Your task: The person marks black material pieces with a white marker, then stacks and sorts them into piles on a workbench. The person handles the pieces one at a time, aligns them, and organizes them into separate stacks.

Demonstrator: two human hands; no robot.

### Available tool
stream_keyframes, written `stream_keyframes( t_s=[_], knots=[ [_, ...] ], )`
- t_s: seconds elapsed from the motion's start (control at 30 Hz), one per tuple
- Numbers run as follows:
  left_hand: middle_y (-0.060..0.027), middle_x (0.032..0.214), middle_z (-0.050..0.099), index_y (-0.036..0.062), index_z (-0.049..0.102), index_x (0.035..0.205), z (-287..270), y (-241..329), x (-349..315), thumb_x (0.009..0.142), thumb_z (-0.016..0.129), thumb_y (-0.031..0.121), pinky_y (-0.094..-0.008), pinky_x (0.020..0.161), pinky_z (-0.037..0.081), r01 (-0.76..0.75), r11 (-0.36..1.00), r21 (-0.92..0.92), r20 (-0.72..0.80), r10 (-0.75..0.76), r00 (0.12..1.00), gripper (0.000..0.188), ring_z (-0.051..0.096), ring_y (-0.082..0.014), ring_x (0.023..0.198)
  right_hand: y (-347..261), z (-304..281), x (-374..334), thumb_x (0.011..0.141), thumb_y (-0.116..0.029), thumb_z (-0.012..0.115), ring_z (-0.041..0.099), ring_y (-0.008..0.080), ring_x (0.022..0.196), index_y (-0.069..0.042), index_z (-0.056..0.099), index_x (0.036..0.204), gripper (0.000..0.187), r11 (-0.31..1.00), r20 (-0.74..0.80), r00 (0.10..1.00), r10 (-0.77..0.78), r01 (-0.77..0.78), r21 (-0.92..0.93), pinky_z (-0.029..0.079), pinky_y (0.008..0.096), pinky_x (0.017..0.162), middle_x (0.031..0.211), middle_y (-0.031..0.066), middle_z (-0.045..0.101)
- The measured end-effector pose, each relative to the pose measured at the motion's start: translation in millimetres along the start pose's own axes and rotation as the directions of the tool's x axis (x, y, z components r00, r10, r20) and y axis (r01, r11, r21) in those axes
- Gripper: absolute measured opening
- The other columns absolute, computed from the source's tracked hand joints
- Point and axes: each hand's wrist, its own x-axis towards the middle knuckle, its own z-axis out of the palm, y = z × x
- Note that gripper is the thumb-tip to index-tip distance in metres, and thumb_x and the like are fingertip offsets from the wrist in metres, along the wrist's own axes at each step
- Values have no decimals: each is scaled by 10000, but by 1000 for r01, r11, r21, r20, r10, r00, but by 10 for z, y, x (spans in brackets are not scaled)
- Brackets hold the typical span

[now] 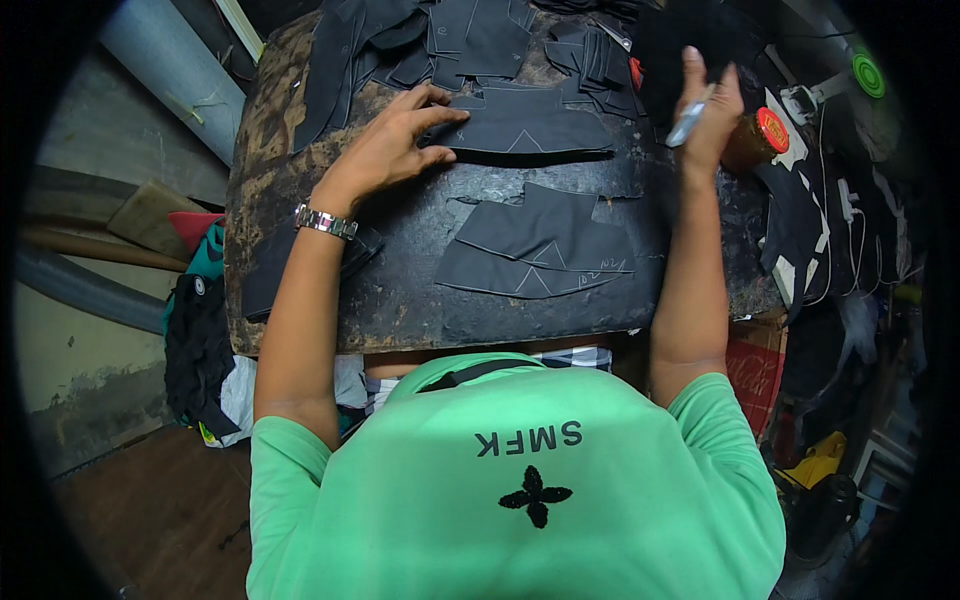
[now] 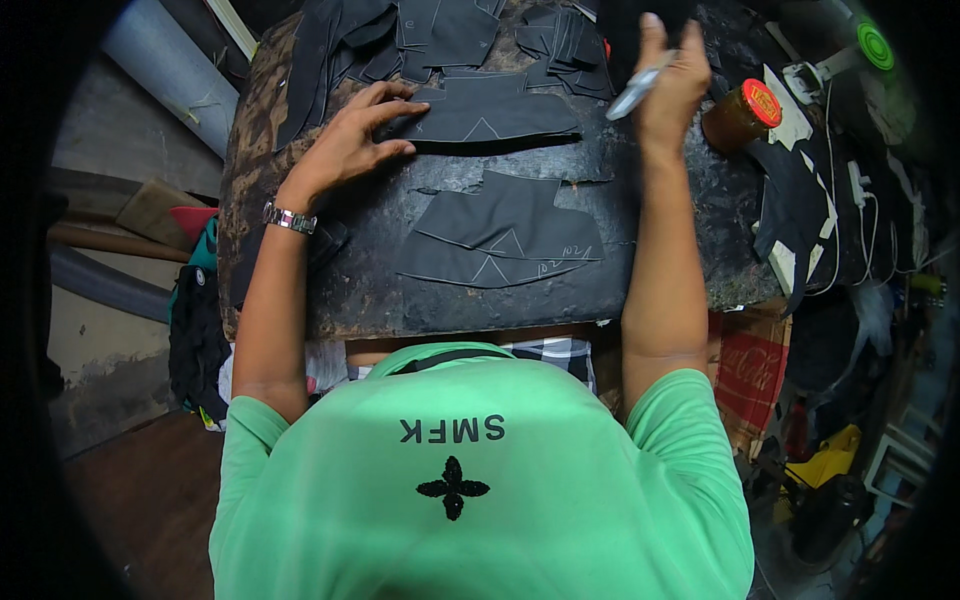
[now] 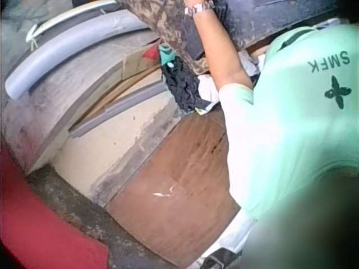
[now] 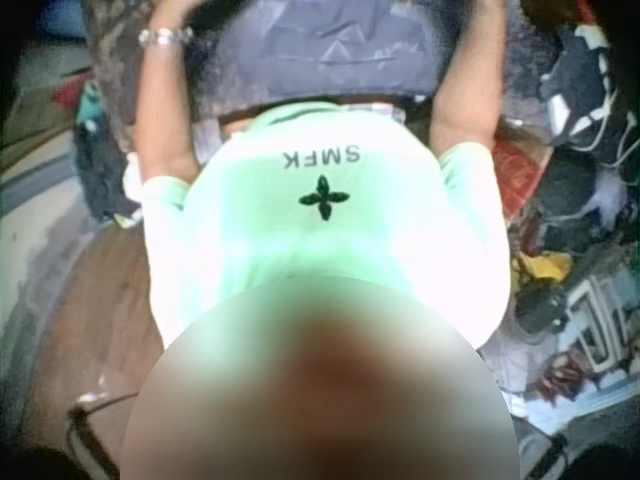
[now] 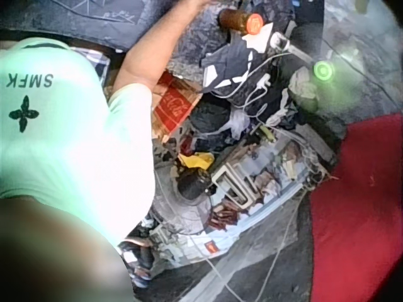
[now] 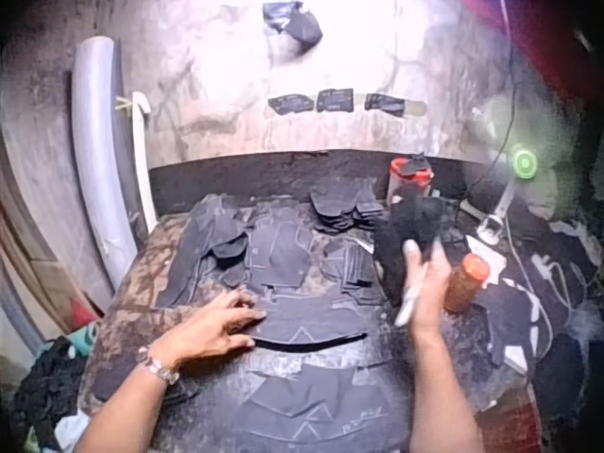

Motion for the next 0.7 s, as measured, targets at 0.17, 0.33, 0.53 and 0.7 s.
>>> stream_keyframes(
  t_s=[0.17, 0.33, 0.53, 0.7],
  knots=[
    [-122, 1197, 630, 131, 716, 1156, -114, -31, 140, 854, 726, 209, -395, 1004, 473, -14, 999, -48, 94, 19, 995, 311, 557, -312, 1196, -555, 473, -620, 793, -52, 701, 693, 324, 932, -60, 608, 1196, 414, 861, 403, 778, -483, 505, 58, 559, 368, 746, 1039, 170, 690],
    [-115, 1142, 695, 94, 707, 1135, -266, 63, 396, 907, 668, 199, -355, 880, 525, -130, 967, 218, -13, 136, 991, 254, 663, -235, 1066, -579, 659, -783, 818, -64, 677, 673, 359, 1011, -54, 587, 1206, 399, 932, 647, 690, -324, 352, 92, 542, 389, 847, 1059, 193, 689],
    [-122, 1419, 537, 145, 487, 1444, -219, -2, 346, 838, 771, 310, -372, 1081, 430, 149, 944, -294, 34, -145, 989, 689, 524, -256, 1296, -15, 407, -312, 958, -410, 634, 579, 131, 804, 16, 618, 994, 428, 773, 462, 861, 213, -438, 459, 474, 266, 765, 894, 44, 633],
    [-170, 1390, 550, 99, 506, 1416, 114, -93, 199, 731, 841, 372, -399, 1081, 422, 8, 997, -81, 60, -3, 998, 811, 509, -318, 1304, 275, 349, -30, 970, -227, 647, 634, 149, 709, -1, 620, 953, 228, 635, 231, 910, 344, -406, 657, 520, 274, 654, 829, 68, 681]
  ],
)
